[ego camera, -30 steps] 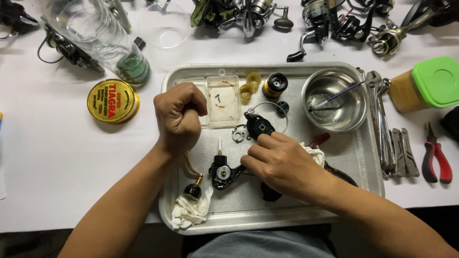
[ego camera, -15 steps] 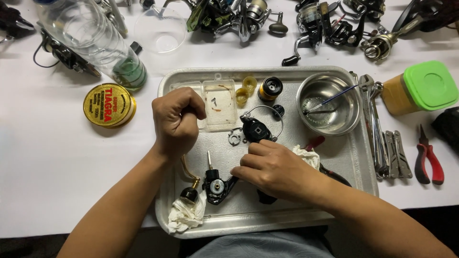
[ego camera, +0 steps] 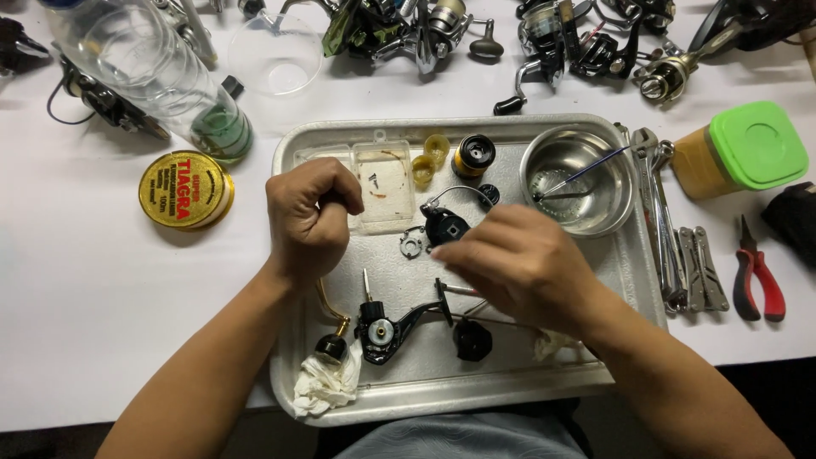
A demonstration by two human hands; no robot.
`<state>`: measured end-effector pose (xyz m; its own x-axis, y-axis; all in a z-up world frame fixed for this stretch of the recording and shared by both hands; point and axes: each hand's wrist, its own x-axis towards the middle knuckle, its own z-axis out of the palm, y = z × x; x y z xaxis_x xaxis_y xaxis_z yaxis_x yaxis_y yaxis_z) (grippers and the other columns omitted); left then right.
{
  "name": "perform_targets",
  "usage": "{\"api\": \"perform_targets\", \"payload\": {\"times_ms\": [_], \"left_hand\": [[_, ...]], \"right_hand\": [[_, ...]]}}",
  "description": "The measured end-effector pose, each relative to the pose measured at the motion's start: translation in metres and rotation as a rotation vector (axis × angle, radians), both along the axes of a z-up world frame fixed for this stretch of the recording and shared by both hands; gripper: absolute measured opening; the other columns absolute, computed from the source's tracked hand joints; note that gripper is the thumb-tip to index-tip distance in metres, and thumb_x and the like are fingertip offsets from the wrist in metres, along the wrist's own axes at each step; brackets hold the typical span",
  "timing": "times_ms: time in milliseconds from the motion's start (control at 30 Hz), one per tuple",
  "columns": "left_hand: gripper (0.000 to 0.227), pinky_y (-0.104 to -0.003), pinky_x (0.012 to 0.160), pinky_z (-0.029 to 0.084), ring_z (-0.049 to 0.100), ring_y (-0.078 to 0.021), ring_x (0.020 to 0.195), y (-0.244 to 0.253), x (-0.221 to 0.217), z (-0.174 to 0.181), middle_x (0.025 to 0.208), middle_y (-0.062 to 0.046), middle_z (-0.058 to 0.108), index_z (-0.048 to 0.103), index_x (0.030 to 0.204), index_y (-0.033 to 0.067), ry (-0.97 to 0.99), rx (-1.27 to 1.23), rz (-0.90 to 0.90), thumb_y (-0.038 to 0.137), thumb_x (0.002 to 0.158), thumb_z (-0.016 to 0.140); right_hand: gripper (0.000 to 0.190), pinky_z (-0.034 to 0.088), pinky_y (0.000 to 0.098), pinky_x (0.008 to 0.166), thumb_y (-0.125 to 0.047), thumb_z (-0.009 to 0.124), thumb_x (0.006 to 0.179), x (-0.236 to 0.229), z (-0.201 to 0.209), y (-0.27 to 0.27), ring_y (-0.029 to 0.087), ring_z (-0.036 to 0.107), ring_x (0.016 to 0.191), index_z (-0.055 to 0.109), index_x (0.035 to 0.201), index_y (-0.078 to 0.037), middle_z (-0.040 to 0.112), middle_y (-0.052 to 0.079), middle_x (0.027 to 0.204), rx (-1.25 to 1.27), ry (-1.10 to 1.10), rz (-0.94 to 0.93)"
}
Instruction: Reassembling and lubricating the internal components of a fishing reel using a brush and small tools.
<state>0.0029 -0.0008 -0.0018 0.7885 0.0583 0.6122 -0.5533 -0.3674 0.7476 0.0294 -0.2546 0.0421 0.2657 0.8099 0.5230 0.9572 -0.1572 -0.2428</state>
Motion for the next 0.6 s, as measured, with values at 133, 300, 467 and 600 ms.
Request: {"api": "perform_targets", "payload": {"times_ms": [133,300,467,600], "left_hand": [[0.023,-0.028,0.055,0.040,0.052,-0.0167,0.057,0.000,0.000,0.000,0.062,-0.005,0.058,0.057,0.064,0.0047,0.007,-0.002,0.003,-0.007,0.061,0.037],[0.022,-0.028,0.055,0.040,0.052,-0.0162,0.058,-0.001,0.001,0.001,0.062,-0.005,0.058,0.057,0.063,0.0041,0.037,-0.011,0.003,-0.006,0.063,0.038],[0.023,-0.027,0.054,0.042,0.053,-0.0157,0.058,0.000,0.002,-0.001,0.062,-0.005,0.058,0.058,0.063,0.0042,0.046,-0.016,0.006,-0.008,0.064,0.038],[0.023,-0.026,0.053,0.042,0.053,-0.0155,0.057,-0.001,0.002,-0.001,0.061,-0.005,0.059,0.058,0.063,0.0045,0.069,-0.011,0.005,-0.008,0.064,0.039]], "right_hand": [[0.012,0.050,0.0321,0.061,-0.005,0.074,0.095,0.016,-0.004,-0.024,0.020,0.064,0.071,0.074,0.107,-0.002,0.076,0.012,0.089,0.059,0.042,-0.219],[0.014,0.051,0.0374,0.073,0.008,0.071,0.093,0.023,0.012,-0.031,0.023,0.063,0.075,0.077,0.102,-0.001,0.076,0.013,0.096,0.096,0.097,-0.428],[0.029,0.052,0.0415,0.075,-0.010,0.075,0.093,0.047,0.001,-0.035,0.029,0.065,0.094,0.073,0.123,-0.010,0.072,0.012,0.108,-0.202,-0.023,-0.513],[0.044,0.062,0.0378,0.071,-0.022,0.079,0.088,0.074,-0.009,-0.023,0.029,0.064,0.100,0.069,0.130,-0.021,0.068,0.012,0.119,-0.401,-0.107,-0.419]]}}
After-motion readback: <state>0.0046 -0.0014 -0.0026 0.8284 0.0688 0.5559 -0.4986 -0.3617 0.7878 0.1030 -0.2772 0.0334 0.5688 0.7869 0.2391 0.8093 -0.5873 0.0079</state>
